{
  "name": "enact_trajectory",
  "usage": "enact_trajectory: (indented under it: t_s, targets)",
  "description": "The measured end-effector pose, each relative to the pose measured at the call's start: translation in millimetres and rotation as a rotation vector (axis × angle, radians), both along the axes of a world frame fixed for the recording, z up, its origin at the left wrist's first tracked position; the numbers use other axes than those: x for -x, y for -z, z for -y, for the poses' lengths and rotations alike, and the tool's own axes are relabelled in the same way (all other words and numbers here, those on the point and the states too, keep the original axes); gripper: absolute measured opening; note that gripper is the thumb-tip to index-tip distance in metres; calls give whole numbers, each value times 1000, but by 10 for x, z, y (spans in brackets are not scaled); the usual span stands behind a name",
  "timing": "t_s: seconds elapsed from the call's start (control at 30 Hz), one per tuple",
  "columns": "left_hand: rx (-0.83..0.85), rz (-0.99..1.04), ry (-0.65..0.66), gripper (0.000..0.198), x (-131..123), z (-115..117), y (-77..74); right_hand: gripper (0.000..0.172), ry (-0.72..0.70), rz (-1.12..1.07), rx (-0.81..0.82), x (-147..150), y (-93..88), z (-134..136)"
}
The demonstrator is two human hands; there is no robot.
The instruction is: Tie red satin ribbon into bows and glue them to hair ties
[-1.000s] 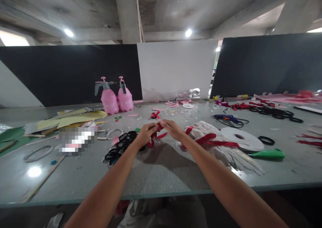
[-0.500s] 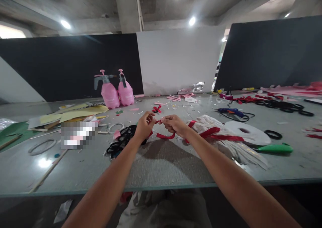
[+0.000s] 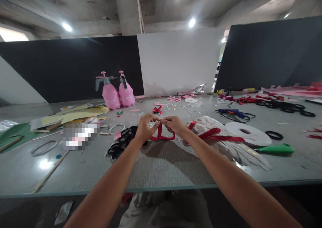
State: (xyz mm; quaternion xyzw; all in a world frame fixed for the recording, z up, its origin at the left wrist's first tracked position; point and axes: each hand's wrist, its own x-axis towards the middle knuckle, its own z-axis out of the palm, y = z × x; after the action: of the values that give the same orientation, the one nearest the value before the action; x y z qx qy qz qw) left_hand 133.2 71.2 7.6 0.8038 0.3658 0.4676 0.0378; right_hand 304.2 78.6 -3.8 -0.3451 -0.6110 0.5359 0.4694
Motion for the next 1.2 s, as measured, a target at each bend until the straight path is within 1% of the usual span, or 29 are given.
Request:
enact_trajectory:
  t_s: [0.2,0.33,0.43,0.6,0.77,1.0,1.2]
  targets:
    - [-37,-87,-59,15,33,10,-13,29,39,35,-18,4,39,-32]
    - [-53,-115,-97,15,42,11,-20,32,65,85,-52,6,53,-27]
    - [-61,-140,-124,15,43,0,-17,34,92,154,-125,7,37,-7]
    - [-102,-212,-170,11,43,-1,-31,31,185,344,-336,26,-6,47]
    - [-161,-336,-209,14,20,22,-70,31,276,438,-487,65,32,66]
    - [-236,-395,-264,13,-37,41,-60,28,305,446,-555,80,84,55]
    - [-249,-428,-284,9,-60,58,-54,27,289,495,-613,69,95,62]
